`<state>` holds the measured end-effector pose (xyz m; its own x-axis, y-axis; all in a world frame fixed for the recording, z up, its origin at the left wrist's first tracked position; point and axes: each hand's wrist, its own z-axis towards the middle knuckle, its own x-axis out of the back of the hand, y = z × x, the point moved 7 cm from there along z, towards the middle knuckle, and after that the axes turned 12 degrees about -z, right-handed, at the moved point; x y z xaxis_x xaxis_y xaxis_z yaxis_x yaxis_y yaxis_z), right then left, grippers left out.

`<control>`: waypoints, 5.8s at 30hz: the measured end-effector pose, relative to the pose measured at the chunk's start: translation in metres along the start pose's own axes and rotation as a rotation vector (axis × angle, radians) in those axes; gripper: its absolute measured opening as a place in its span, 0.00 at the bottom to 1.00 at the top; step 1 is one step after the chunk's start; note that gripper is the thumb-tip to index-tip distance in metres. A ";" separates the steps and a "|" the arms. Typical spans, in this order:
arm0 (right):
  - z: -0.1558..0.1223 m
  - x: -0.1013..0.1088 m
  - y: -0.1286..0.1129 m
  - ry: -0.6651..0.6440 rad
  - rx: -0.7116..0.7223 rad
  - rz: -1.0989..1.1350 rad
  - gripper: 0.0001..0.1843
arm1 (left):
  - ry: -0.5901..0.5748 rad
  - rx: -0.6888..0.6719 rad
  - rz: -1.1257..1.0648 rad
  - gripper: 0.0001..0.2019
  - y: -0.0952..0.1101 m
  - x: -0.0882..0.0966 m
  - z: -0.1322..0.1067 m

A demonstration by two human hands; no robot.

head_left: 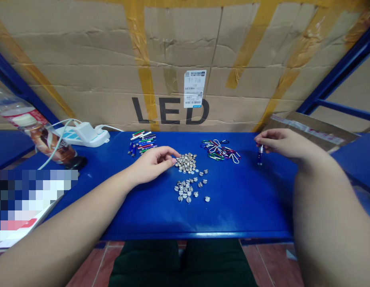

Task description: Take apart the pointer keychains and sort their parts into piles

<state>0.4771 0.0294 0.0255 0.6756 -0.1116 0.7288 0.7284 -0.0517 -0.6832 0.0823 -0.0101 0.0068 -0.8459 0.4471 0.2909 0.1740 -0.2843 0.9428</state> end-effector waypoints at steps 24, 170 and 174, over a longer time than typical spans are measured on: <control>0.028 -0.012 0.056 0.047 -0.304 -0.468 0.12 | -0.100 0.142 0.598 0.14 -0.006 0.042 -0.009; -0.061 -0.163 -0.142 -0.128 0.891 -0.541 0.04 | -0.131 -0.263 0.270 0.06 0.015 -0.012 -0.008; -0.067 -0.151 -0.148 -0.113 0.887 -0.260 0.04 | -0.126 -0.248 0.266 0.07 0.014 -0.012 -0.007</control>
<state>0.2598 -0.0128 0.0132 0.4523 -0.1036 0.8858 0.6476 0.7211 -0.2464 0.0911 -0.0252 0.0150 -0.7165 0.4262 0.5523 0.2389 -0.5938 0.7683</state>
